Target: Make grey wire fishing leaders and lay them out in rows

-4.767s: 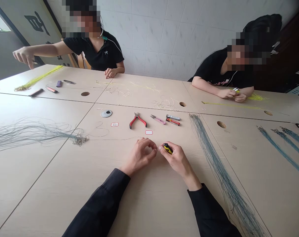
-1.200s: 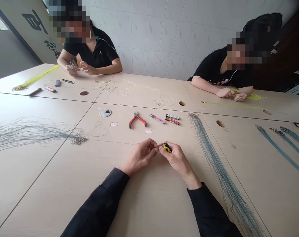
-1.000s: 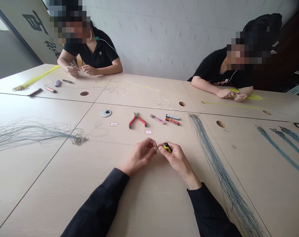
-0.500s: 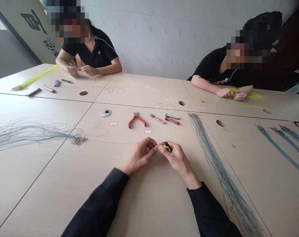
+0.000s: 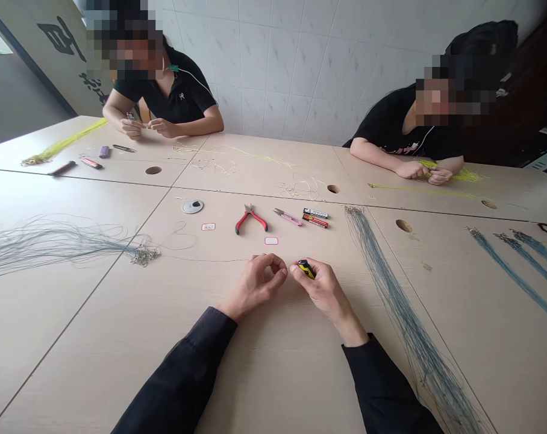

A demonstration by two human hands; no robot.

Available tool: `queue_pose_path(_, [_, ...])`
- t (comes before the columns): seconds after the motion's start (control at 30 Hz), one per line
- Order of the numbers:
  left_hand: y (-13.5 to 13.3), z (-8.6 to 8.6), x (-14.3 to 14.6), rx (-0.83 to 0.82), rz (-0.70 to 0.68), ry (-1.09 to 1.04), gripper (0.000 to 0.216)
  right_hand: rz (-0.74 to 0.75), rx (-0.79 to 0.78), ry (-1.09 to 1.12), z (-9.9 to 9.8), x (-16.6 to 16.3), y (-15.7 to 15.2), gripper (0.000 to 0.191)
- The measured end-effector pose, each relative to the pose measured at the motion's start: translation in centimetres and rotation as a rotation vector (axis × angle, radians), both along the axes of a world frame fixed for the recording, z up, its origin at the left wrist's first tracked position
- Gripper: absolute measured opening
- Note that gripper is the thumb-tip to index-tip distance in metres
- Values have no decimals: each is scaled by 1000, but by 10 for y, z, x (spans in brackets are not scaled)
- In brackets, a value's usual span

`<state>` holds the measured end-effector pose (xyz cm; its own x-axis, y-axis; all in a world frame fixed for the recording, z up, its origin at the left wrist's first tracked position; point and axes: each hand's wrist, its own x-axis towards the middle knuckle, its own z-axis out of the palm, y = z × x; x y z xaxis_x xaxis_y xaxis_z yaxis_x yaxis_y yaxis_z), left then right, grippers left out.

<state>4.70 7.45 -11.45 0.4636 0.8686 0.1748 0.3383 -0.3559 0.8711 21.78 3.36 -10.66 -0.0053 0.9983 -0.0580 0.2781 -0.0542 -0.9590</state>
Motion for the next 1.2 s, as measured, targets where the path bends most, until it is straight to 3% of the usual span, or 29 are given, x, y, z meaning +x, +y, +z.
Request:
queue_pose_path(0.77, [2,-7,2,158,3,107,5,-18,43,-90,-3,-2,-2,23])
queue_pose_path(0.97, [2,-9,3,144,19,87,7,-17,48,-88,0,-3,-2,24])
queue_pose_path(1.2, [2,-3,1,14,42,30,15,-72,39,-84,-2,-3,-2,30])
